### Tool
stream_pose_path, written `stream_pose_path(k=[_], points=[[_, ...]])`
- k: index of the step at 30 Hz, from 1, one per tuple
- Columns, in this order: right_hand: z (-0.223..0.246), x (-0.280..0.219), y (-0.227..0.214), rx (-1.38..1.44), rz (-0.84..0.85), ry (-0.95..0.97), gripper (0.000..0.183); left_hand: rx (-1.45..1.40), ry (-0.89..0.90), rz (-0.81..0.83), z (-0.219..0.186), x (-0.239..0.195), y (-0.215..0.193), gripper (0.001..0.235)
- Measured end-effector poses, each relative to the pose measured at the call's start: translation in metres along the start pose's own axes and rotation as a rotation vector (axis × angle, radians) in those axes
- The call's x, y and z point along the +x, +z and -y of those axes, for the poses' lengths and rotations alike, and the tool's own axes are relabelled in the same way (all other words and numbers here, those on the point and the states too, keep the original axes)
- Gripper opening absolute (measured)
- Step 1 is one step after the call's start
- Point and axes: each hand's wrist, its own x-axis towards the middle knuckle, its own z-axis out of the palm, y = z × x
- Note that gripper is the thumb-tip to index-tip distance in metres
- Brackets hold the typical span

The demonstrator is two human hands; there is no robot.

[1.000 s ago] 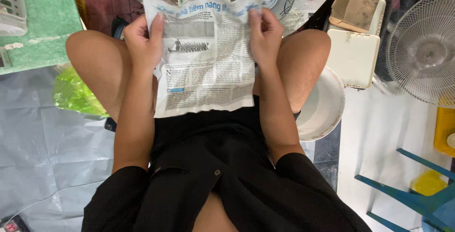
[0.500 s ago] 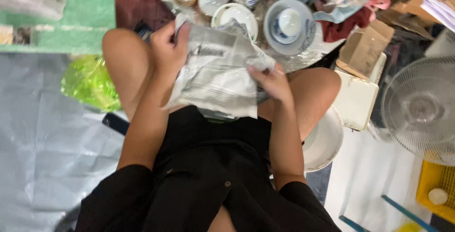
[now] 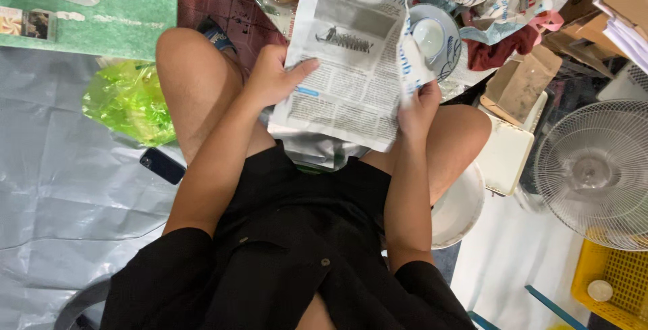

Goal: The person sits cross-legged and repeatedly folds newspaper sheets into small packets by hand. They handle each sheet individually, folding it multiple times, then place the folded packet aside. The person also briefly picks up and sets down a small bowl.

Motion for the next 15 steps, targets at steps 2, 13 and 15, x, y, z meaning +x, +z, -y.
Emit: stream_pose_path(k=[2,13,15], points=[[-0.004,0.005,0.001,0.119,-0.029,0.096,0.022,0.101,0.042,-0.037,0.005,0.004,0.0,0.025],[0.002,-0.001,0.004,-0.002,0.245,0.278,0.024,0.091,0.2,-0.239,-0.001,0.014,-0.014,0.018],[0.011,-0.013,0.0,-0.026,0.222,0.36,0.019,0.063,0.124,-0.226,0.0,0.005,-0.013,0.016]])
